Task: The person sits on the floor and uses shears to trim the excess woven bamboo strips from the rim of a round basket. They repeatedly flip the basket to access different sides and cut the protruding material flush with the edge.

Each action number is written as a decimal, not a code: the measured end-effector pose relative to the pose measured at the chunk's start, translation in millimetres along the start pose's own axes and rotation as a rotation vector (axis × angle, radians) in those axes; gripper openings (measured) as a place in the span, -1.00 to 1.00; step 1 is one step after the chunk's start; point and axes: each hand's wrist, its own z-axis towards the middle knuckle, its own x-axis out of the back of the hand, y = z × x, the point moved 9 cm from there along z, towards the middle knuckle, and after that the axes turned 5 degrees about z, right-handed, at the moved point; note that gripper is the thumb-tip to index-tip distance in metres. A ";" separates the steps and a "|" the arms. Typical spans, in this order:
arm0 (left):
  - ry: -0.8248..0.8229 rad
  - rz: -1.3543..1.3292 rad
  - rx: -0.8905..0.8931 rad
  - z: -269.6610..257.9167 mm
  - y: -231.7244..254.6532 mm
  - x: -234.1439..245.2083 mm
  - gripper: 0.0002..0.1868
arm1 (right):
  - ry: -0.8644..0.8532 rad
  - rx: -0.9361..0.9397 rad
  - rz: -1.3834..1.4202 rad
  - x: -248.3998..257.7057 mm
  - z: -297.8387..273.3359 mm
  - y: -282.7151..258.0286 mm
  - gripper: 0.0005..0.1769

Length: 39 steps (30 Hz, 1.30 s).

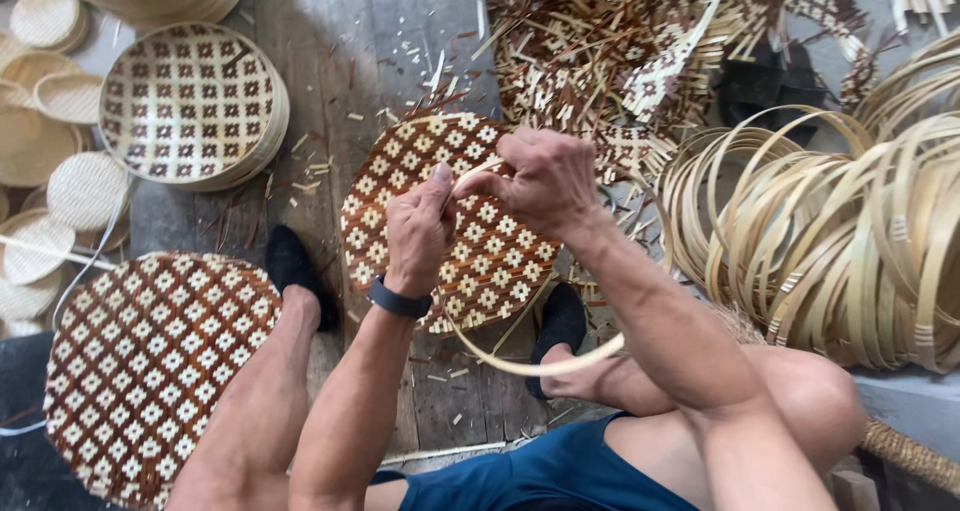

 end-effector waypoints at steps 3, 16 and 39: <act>-0.083 0.057 -0.034 -1.8 3.9 -5.9 -0.47 | 0.054 0.105 0.020 6.8 -0.7 7.9 -0.12; -0.014 0.197 -0.289 -5.4 18.2 6.2 -0.46 | 0.100 -0.087 0.213 21.7 -9.5 71.8 -0.16; 0.251 -0.213 -0.161 16.3 2.6 86.9 -0.48 | 0.192 -0.590 0.760 -7.5 -60.0 180.6 -0.23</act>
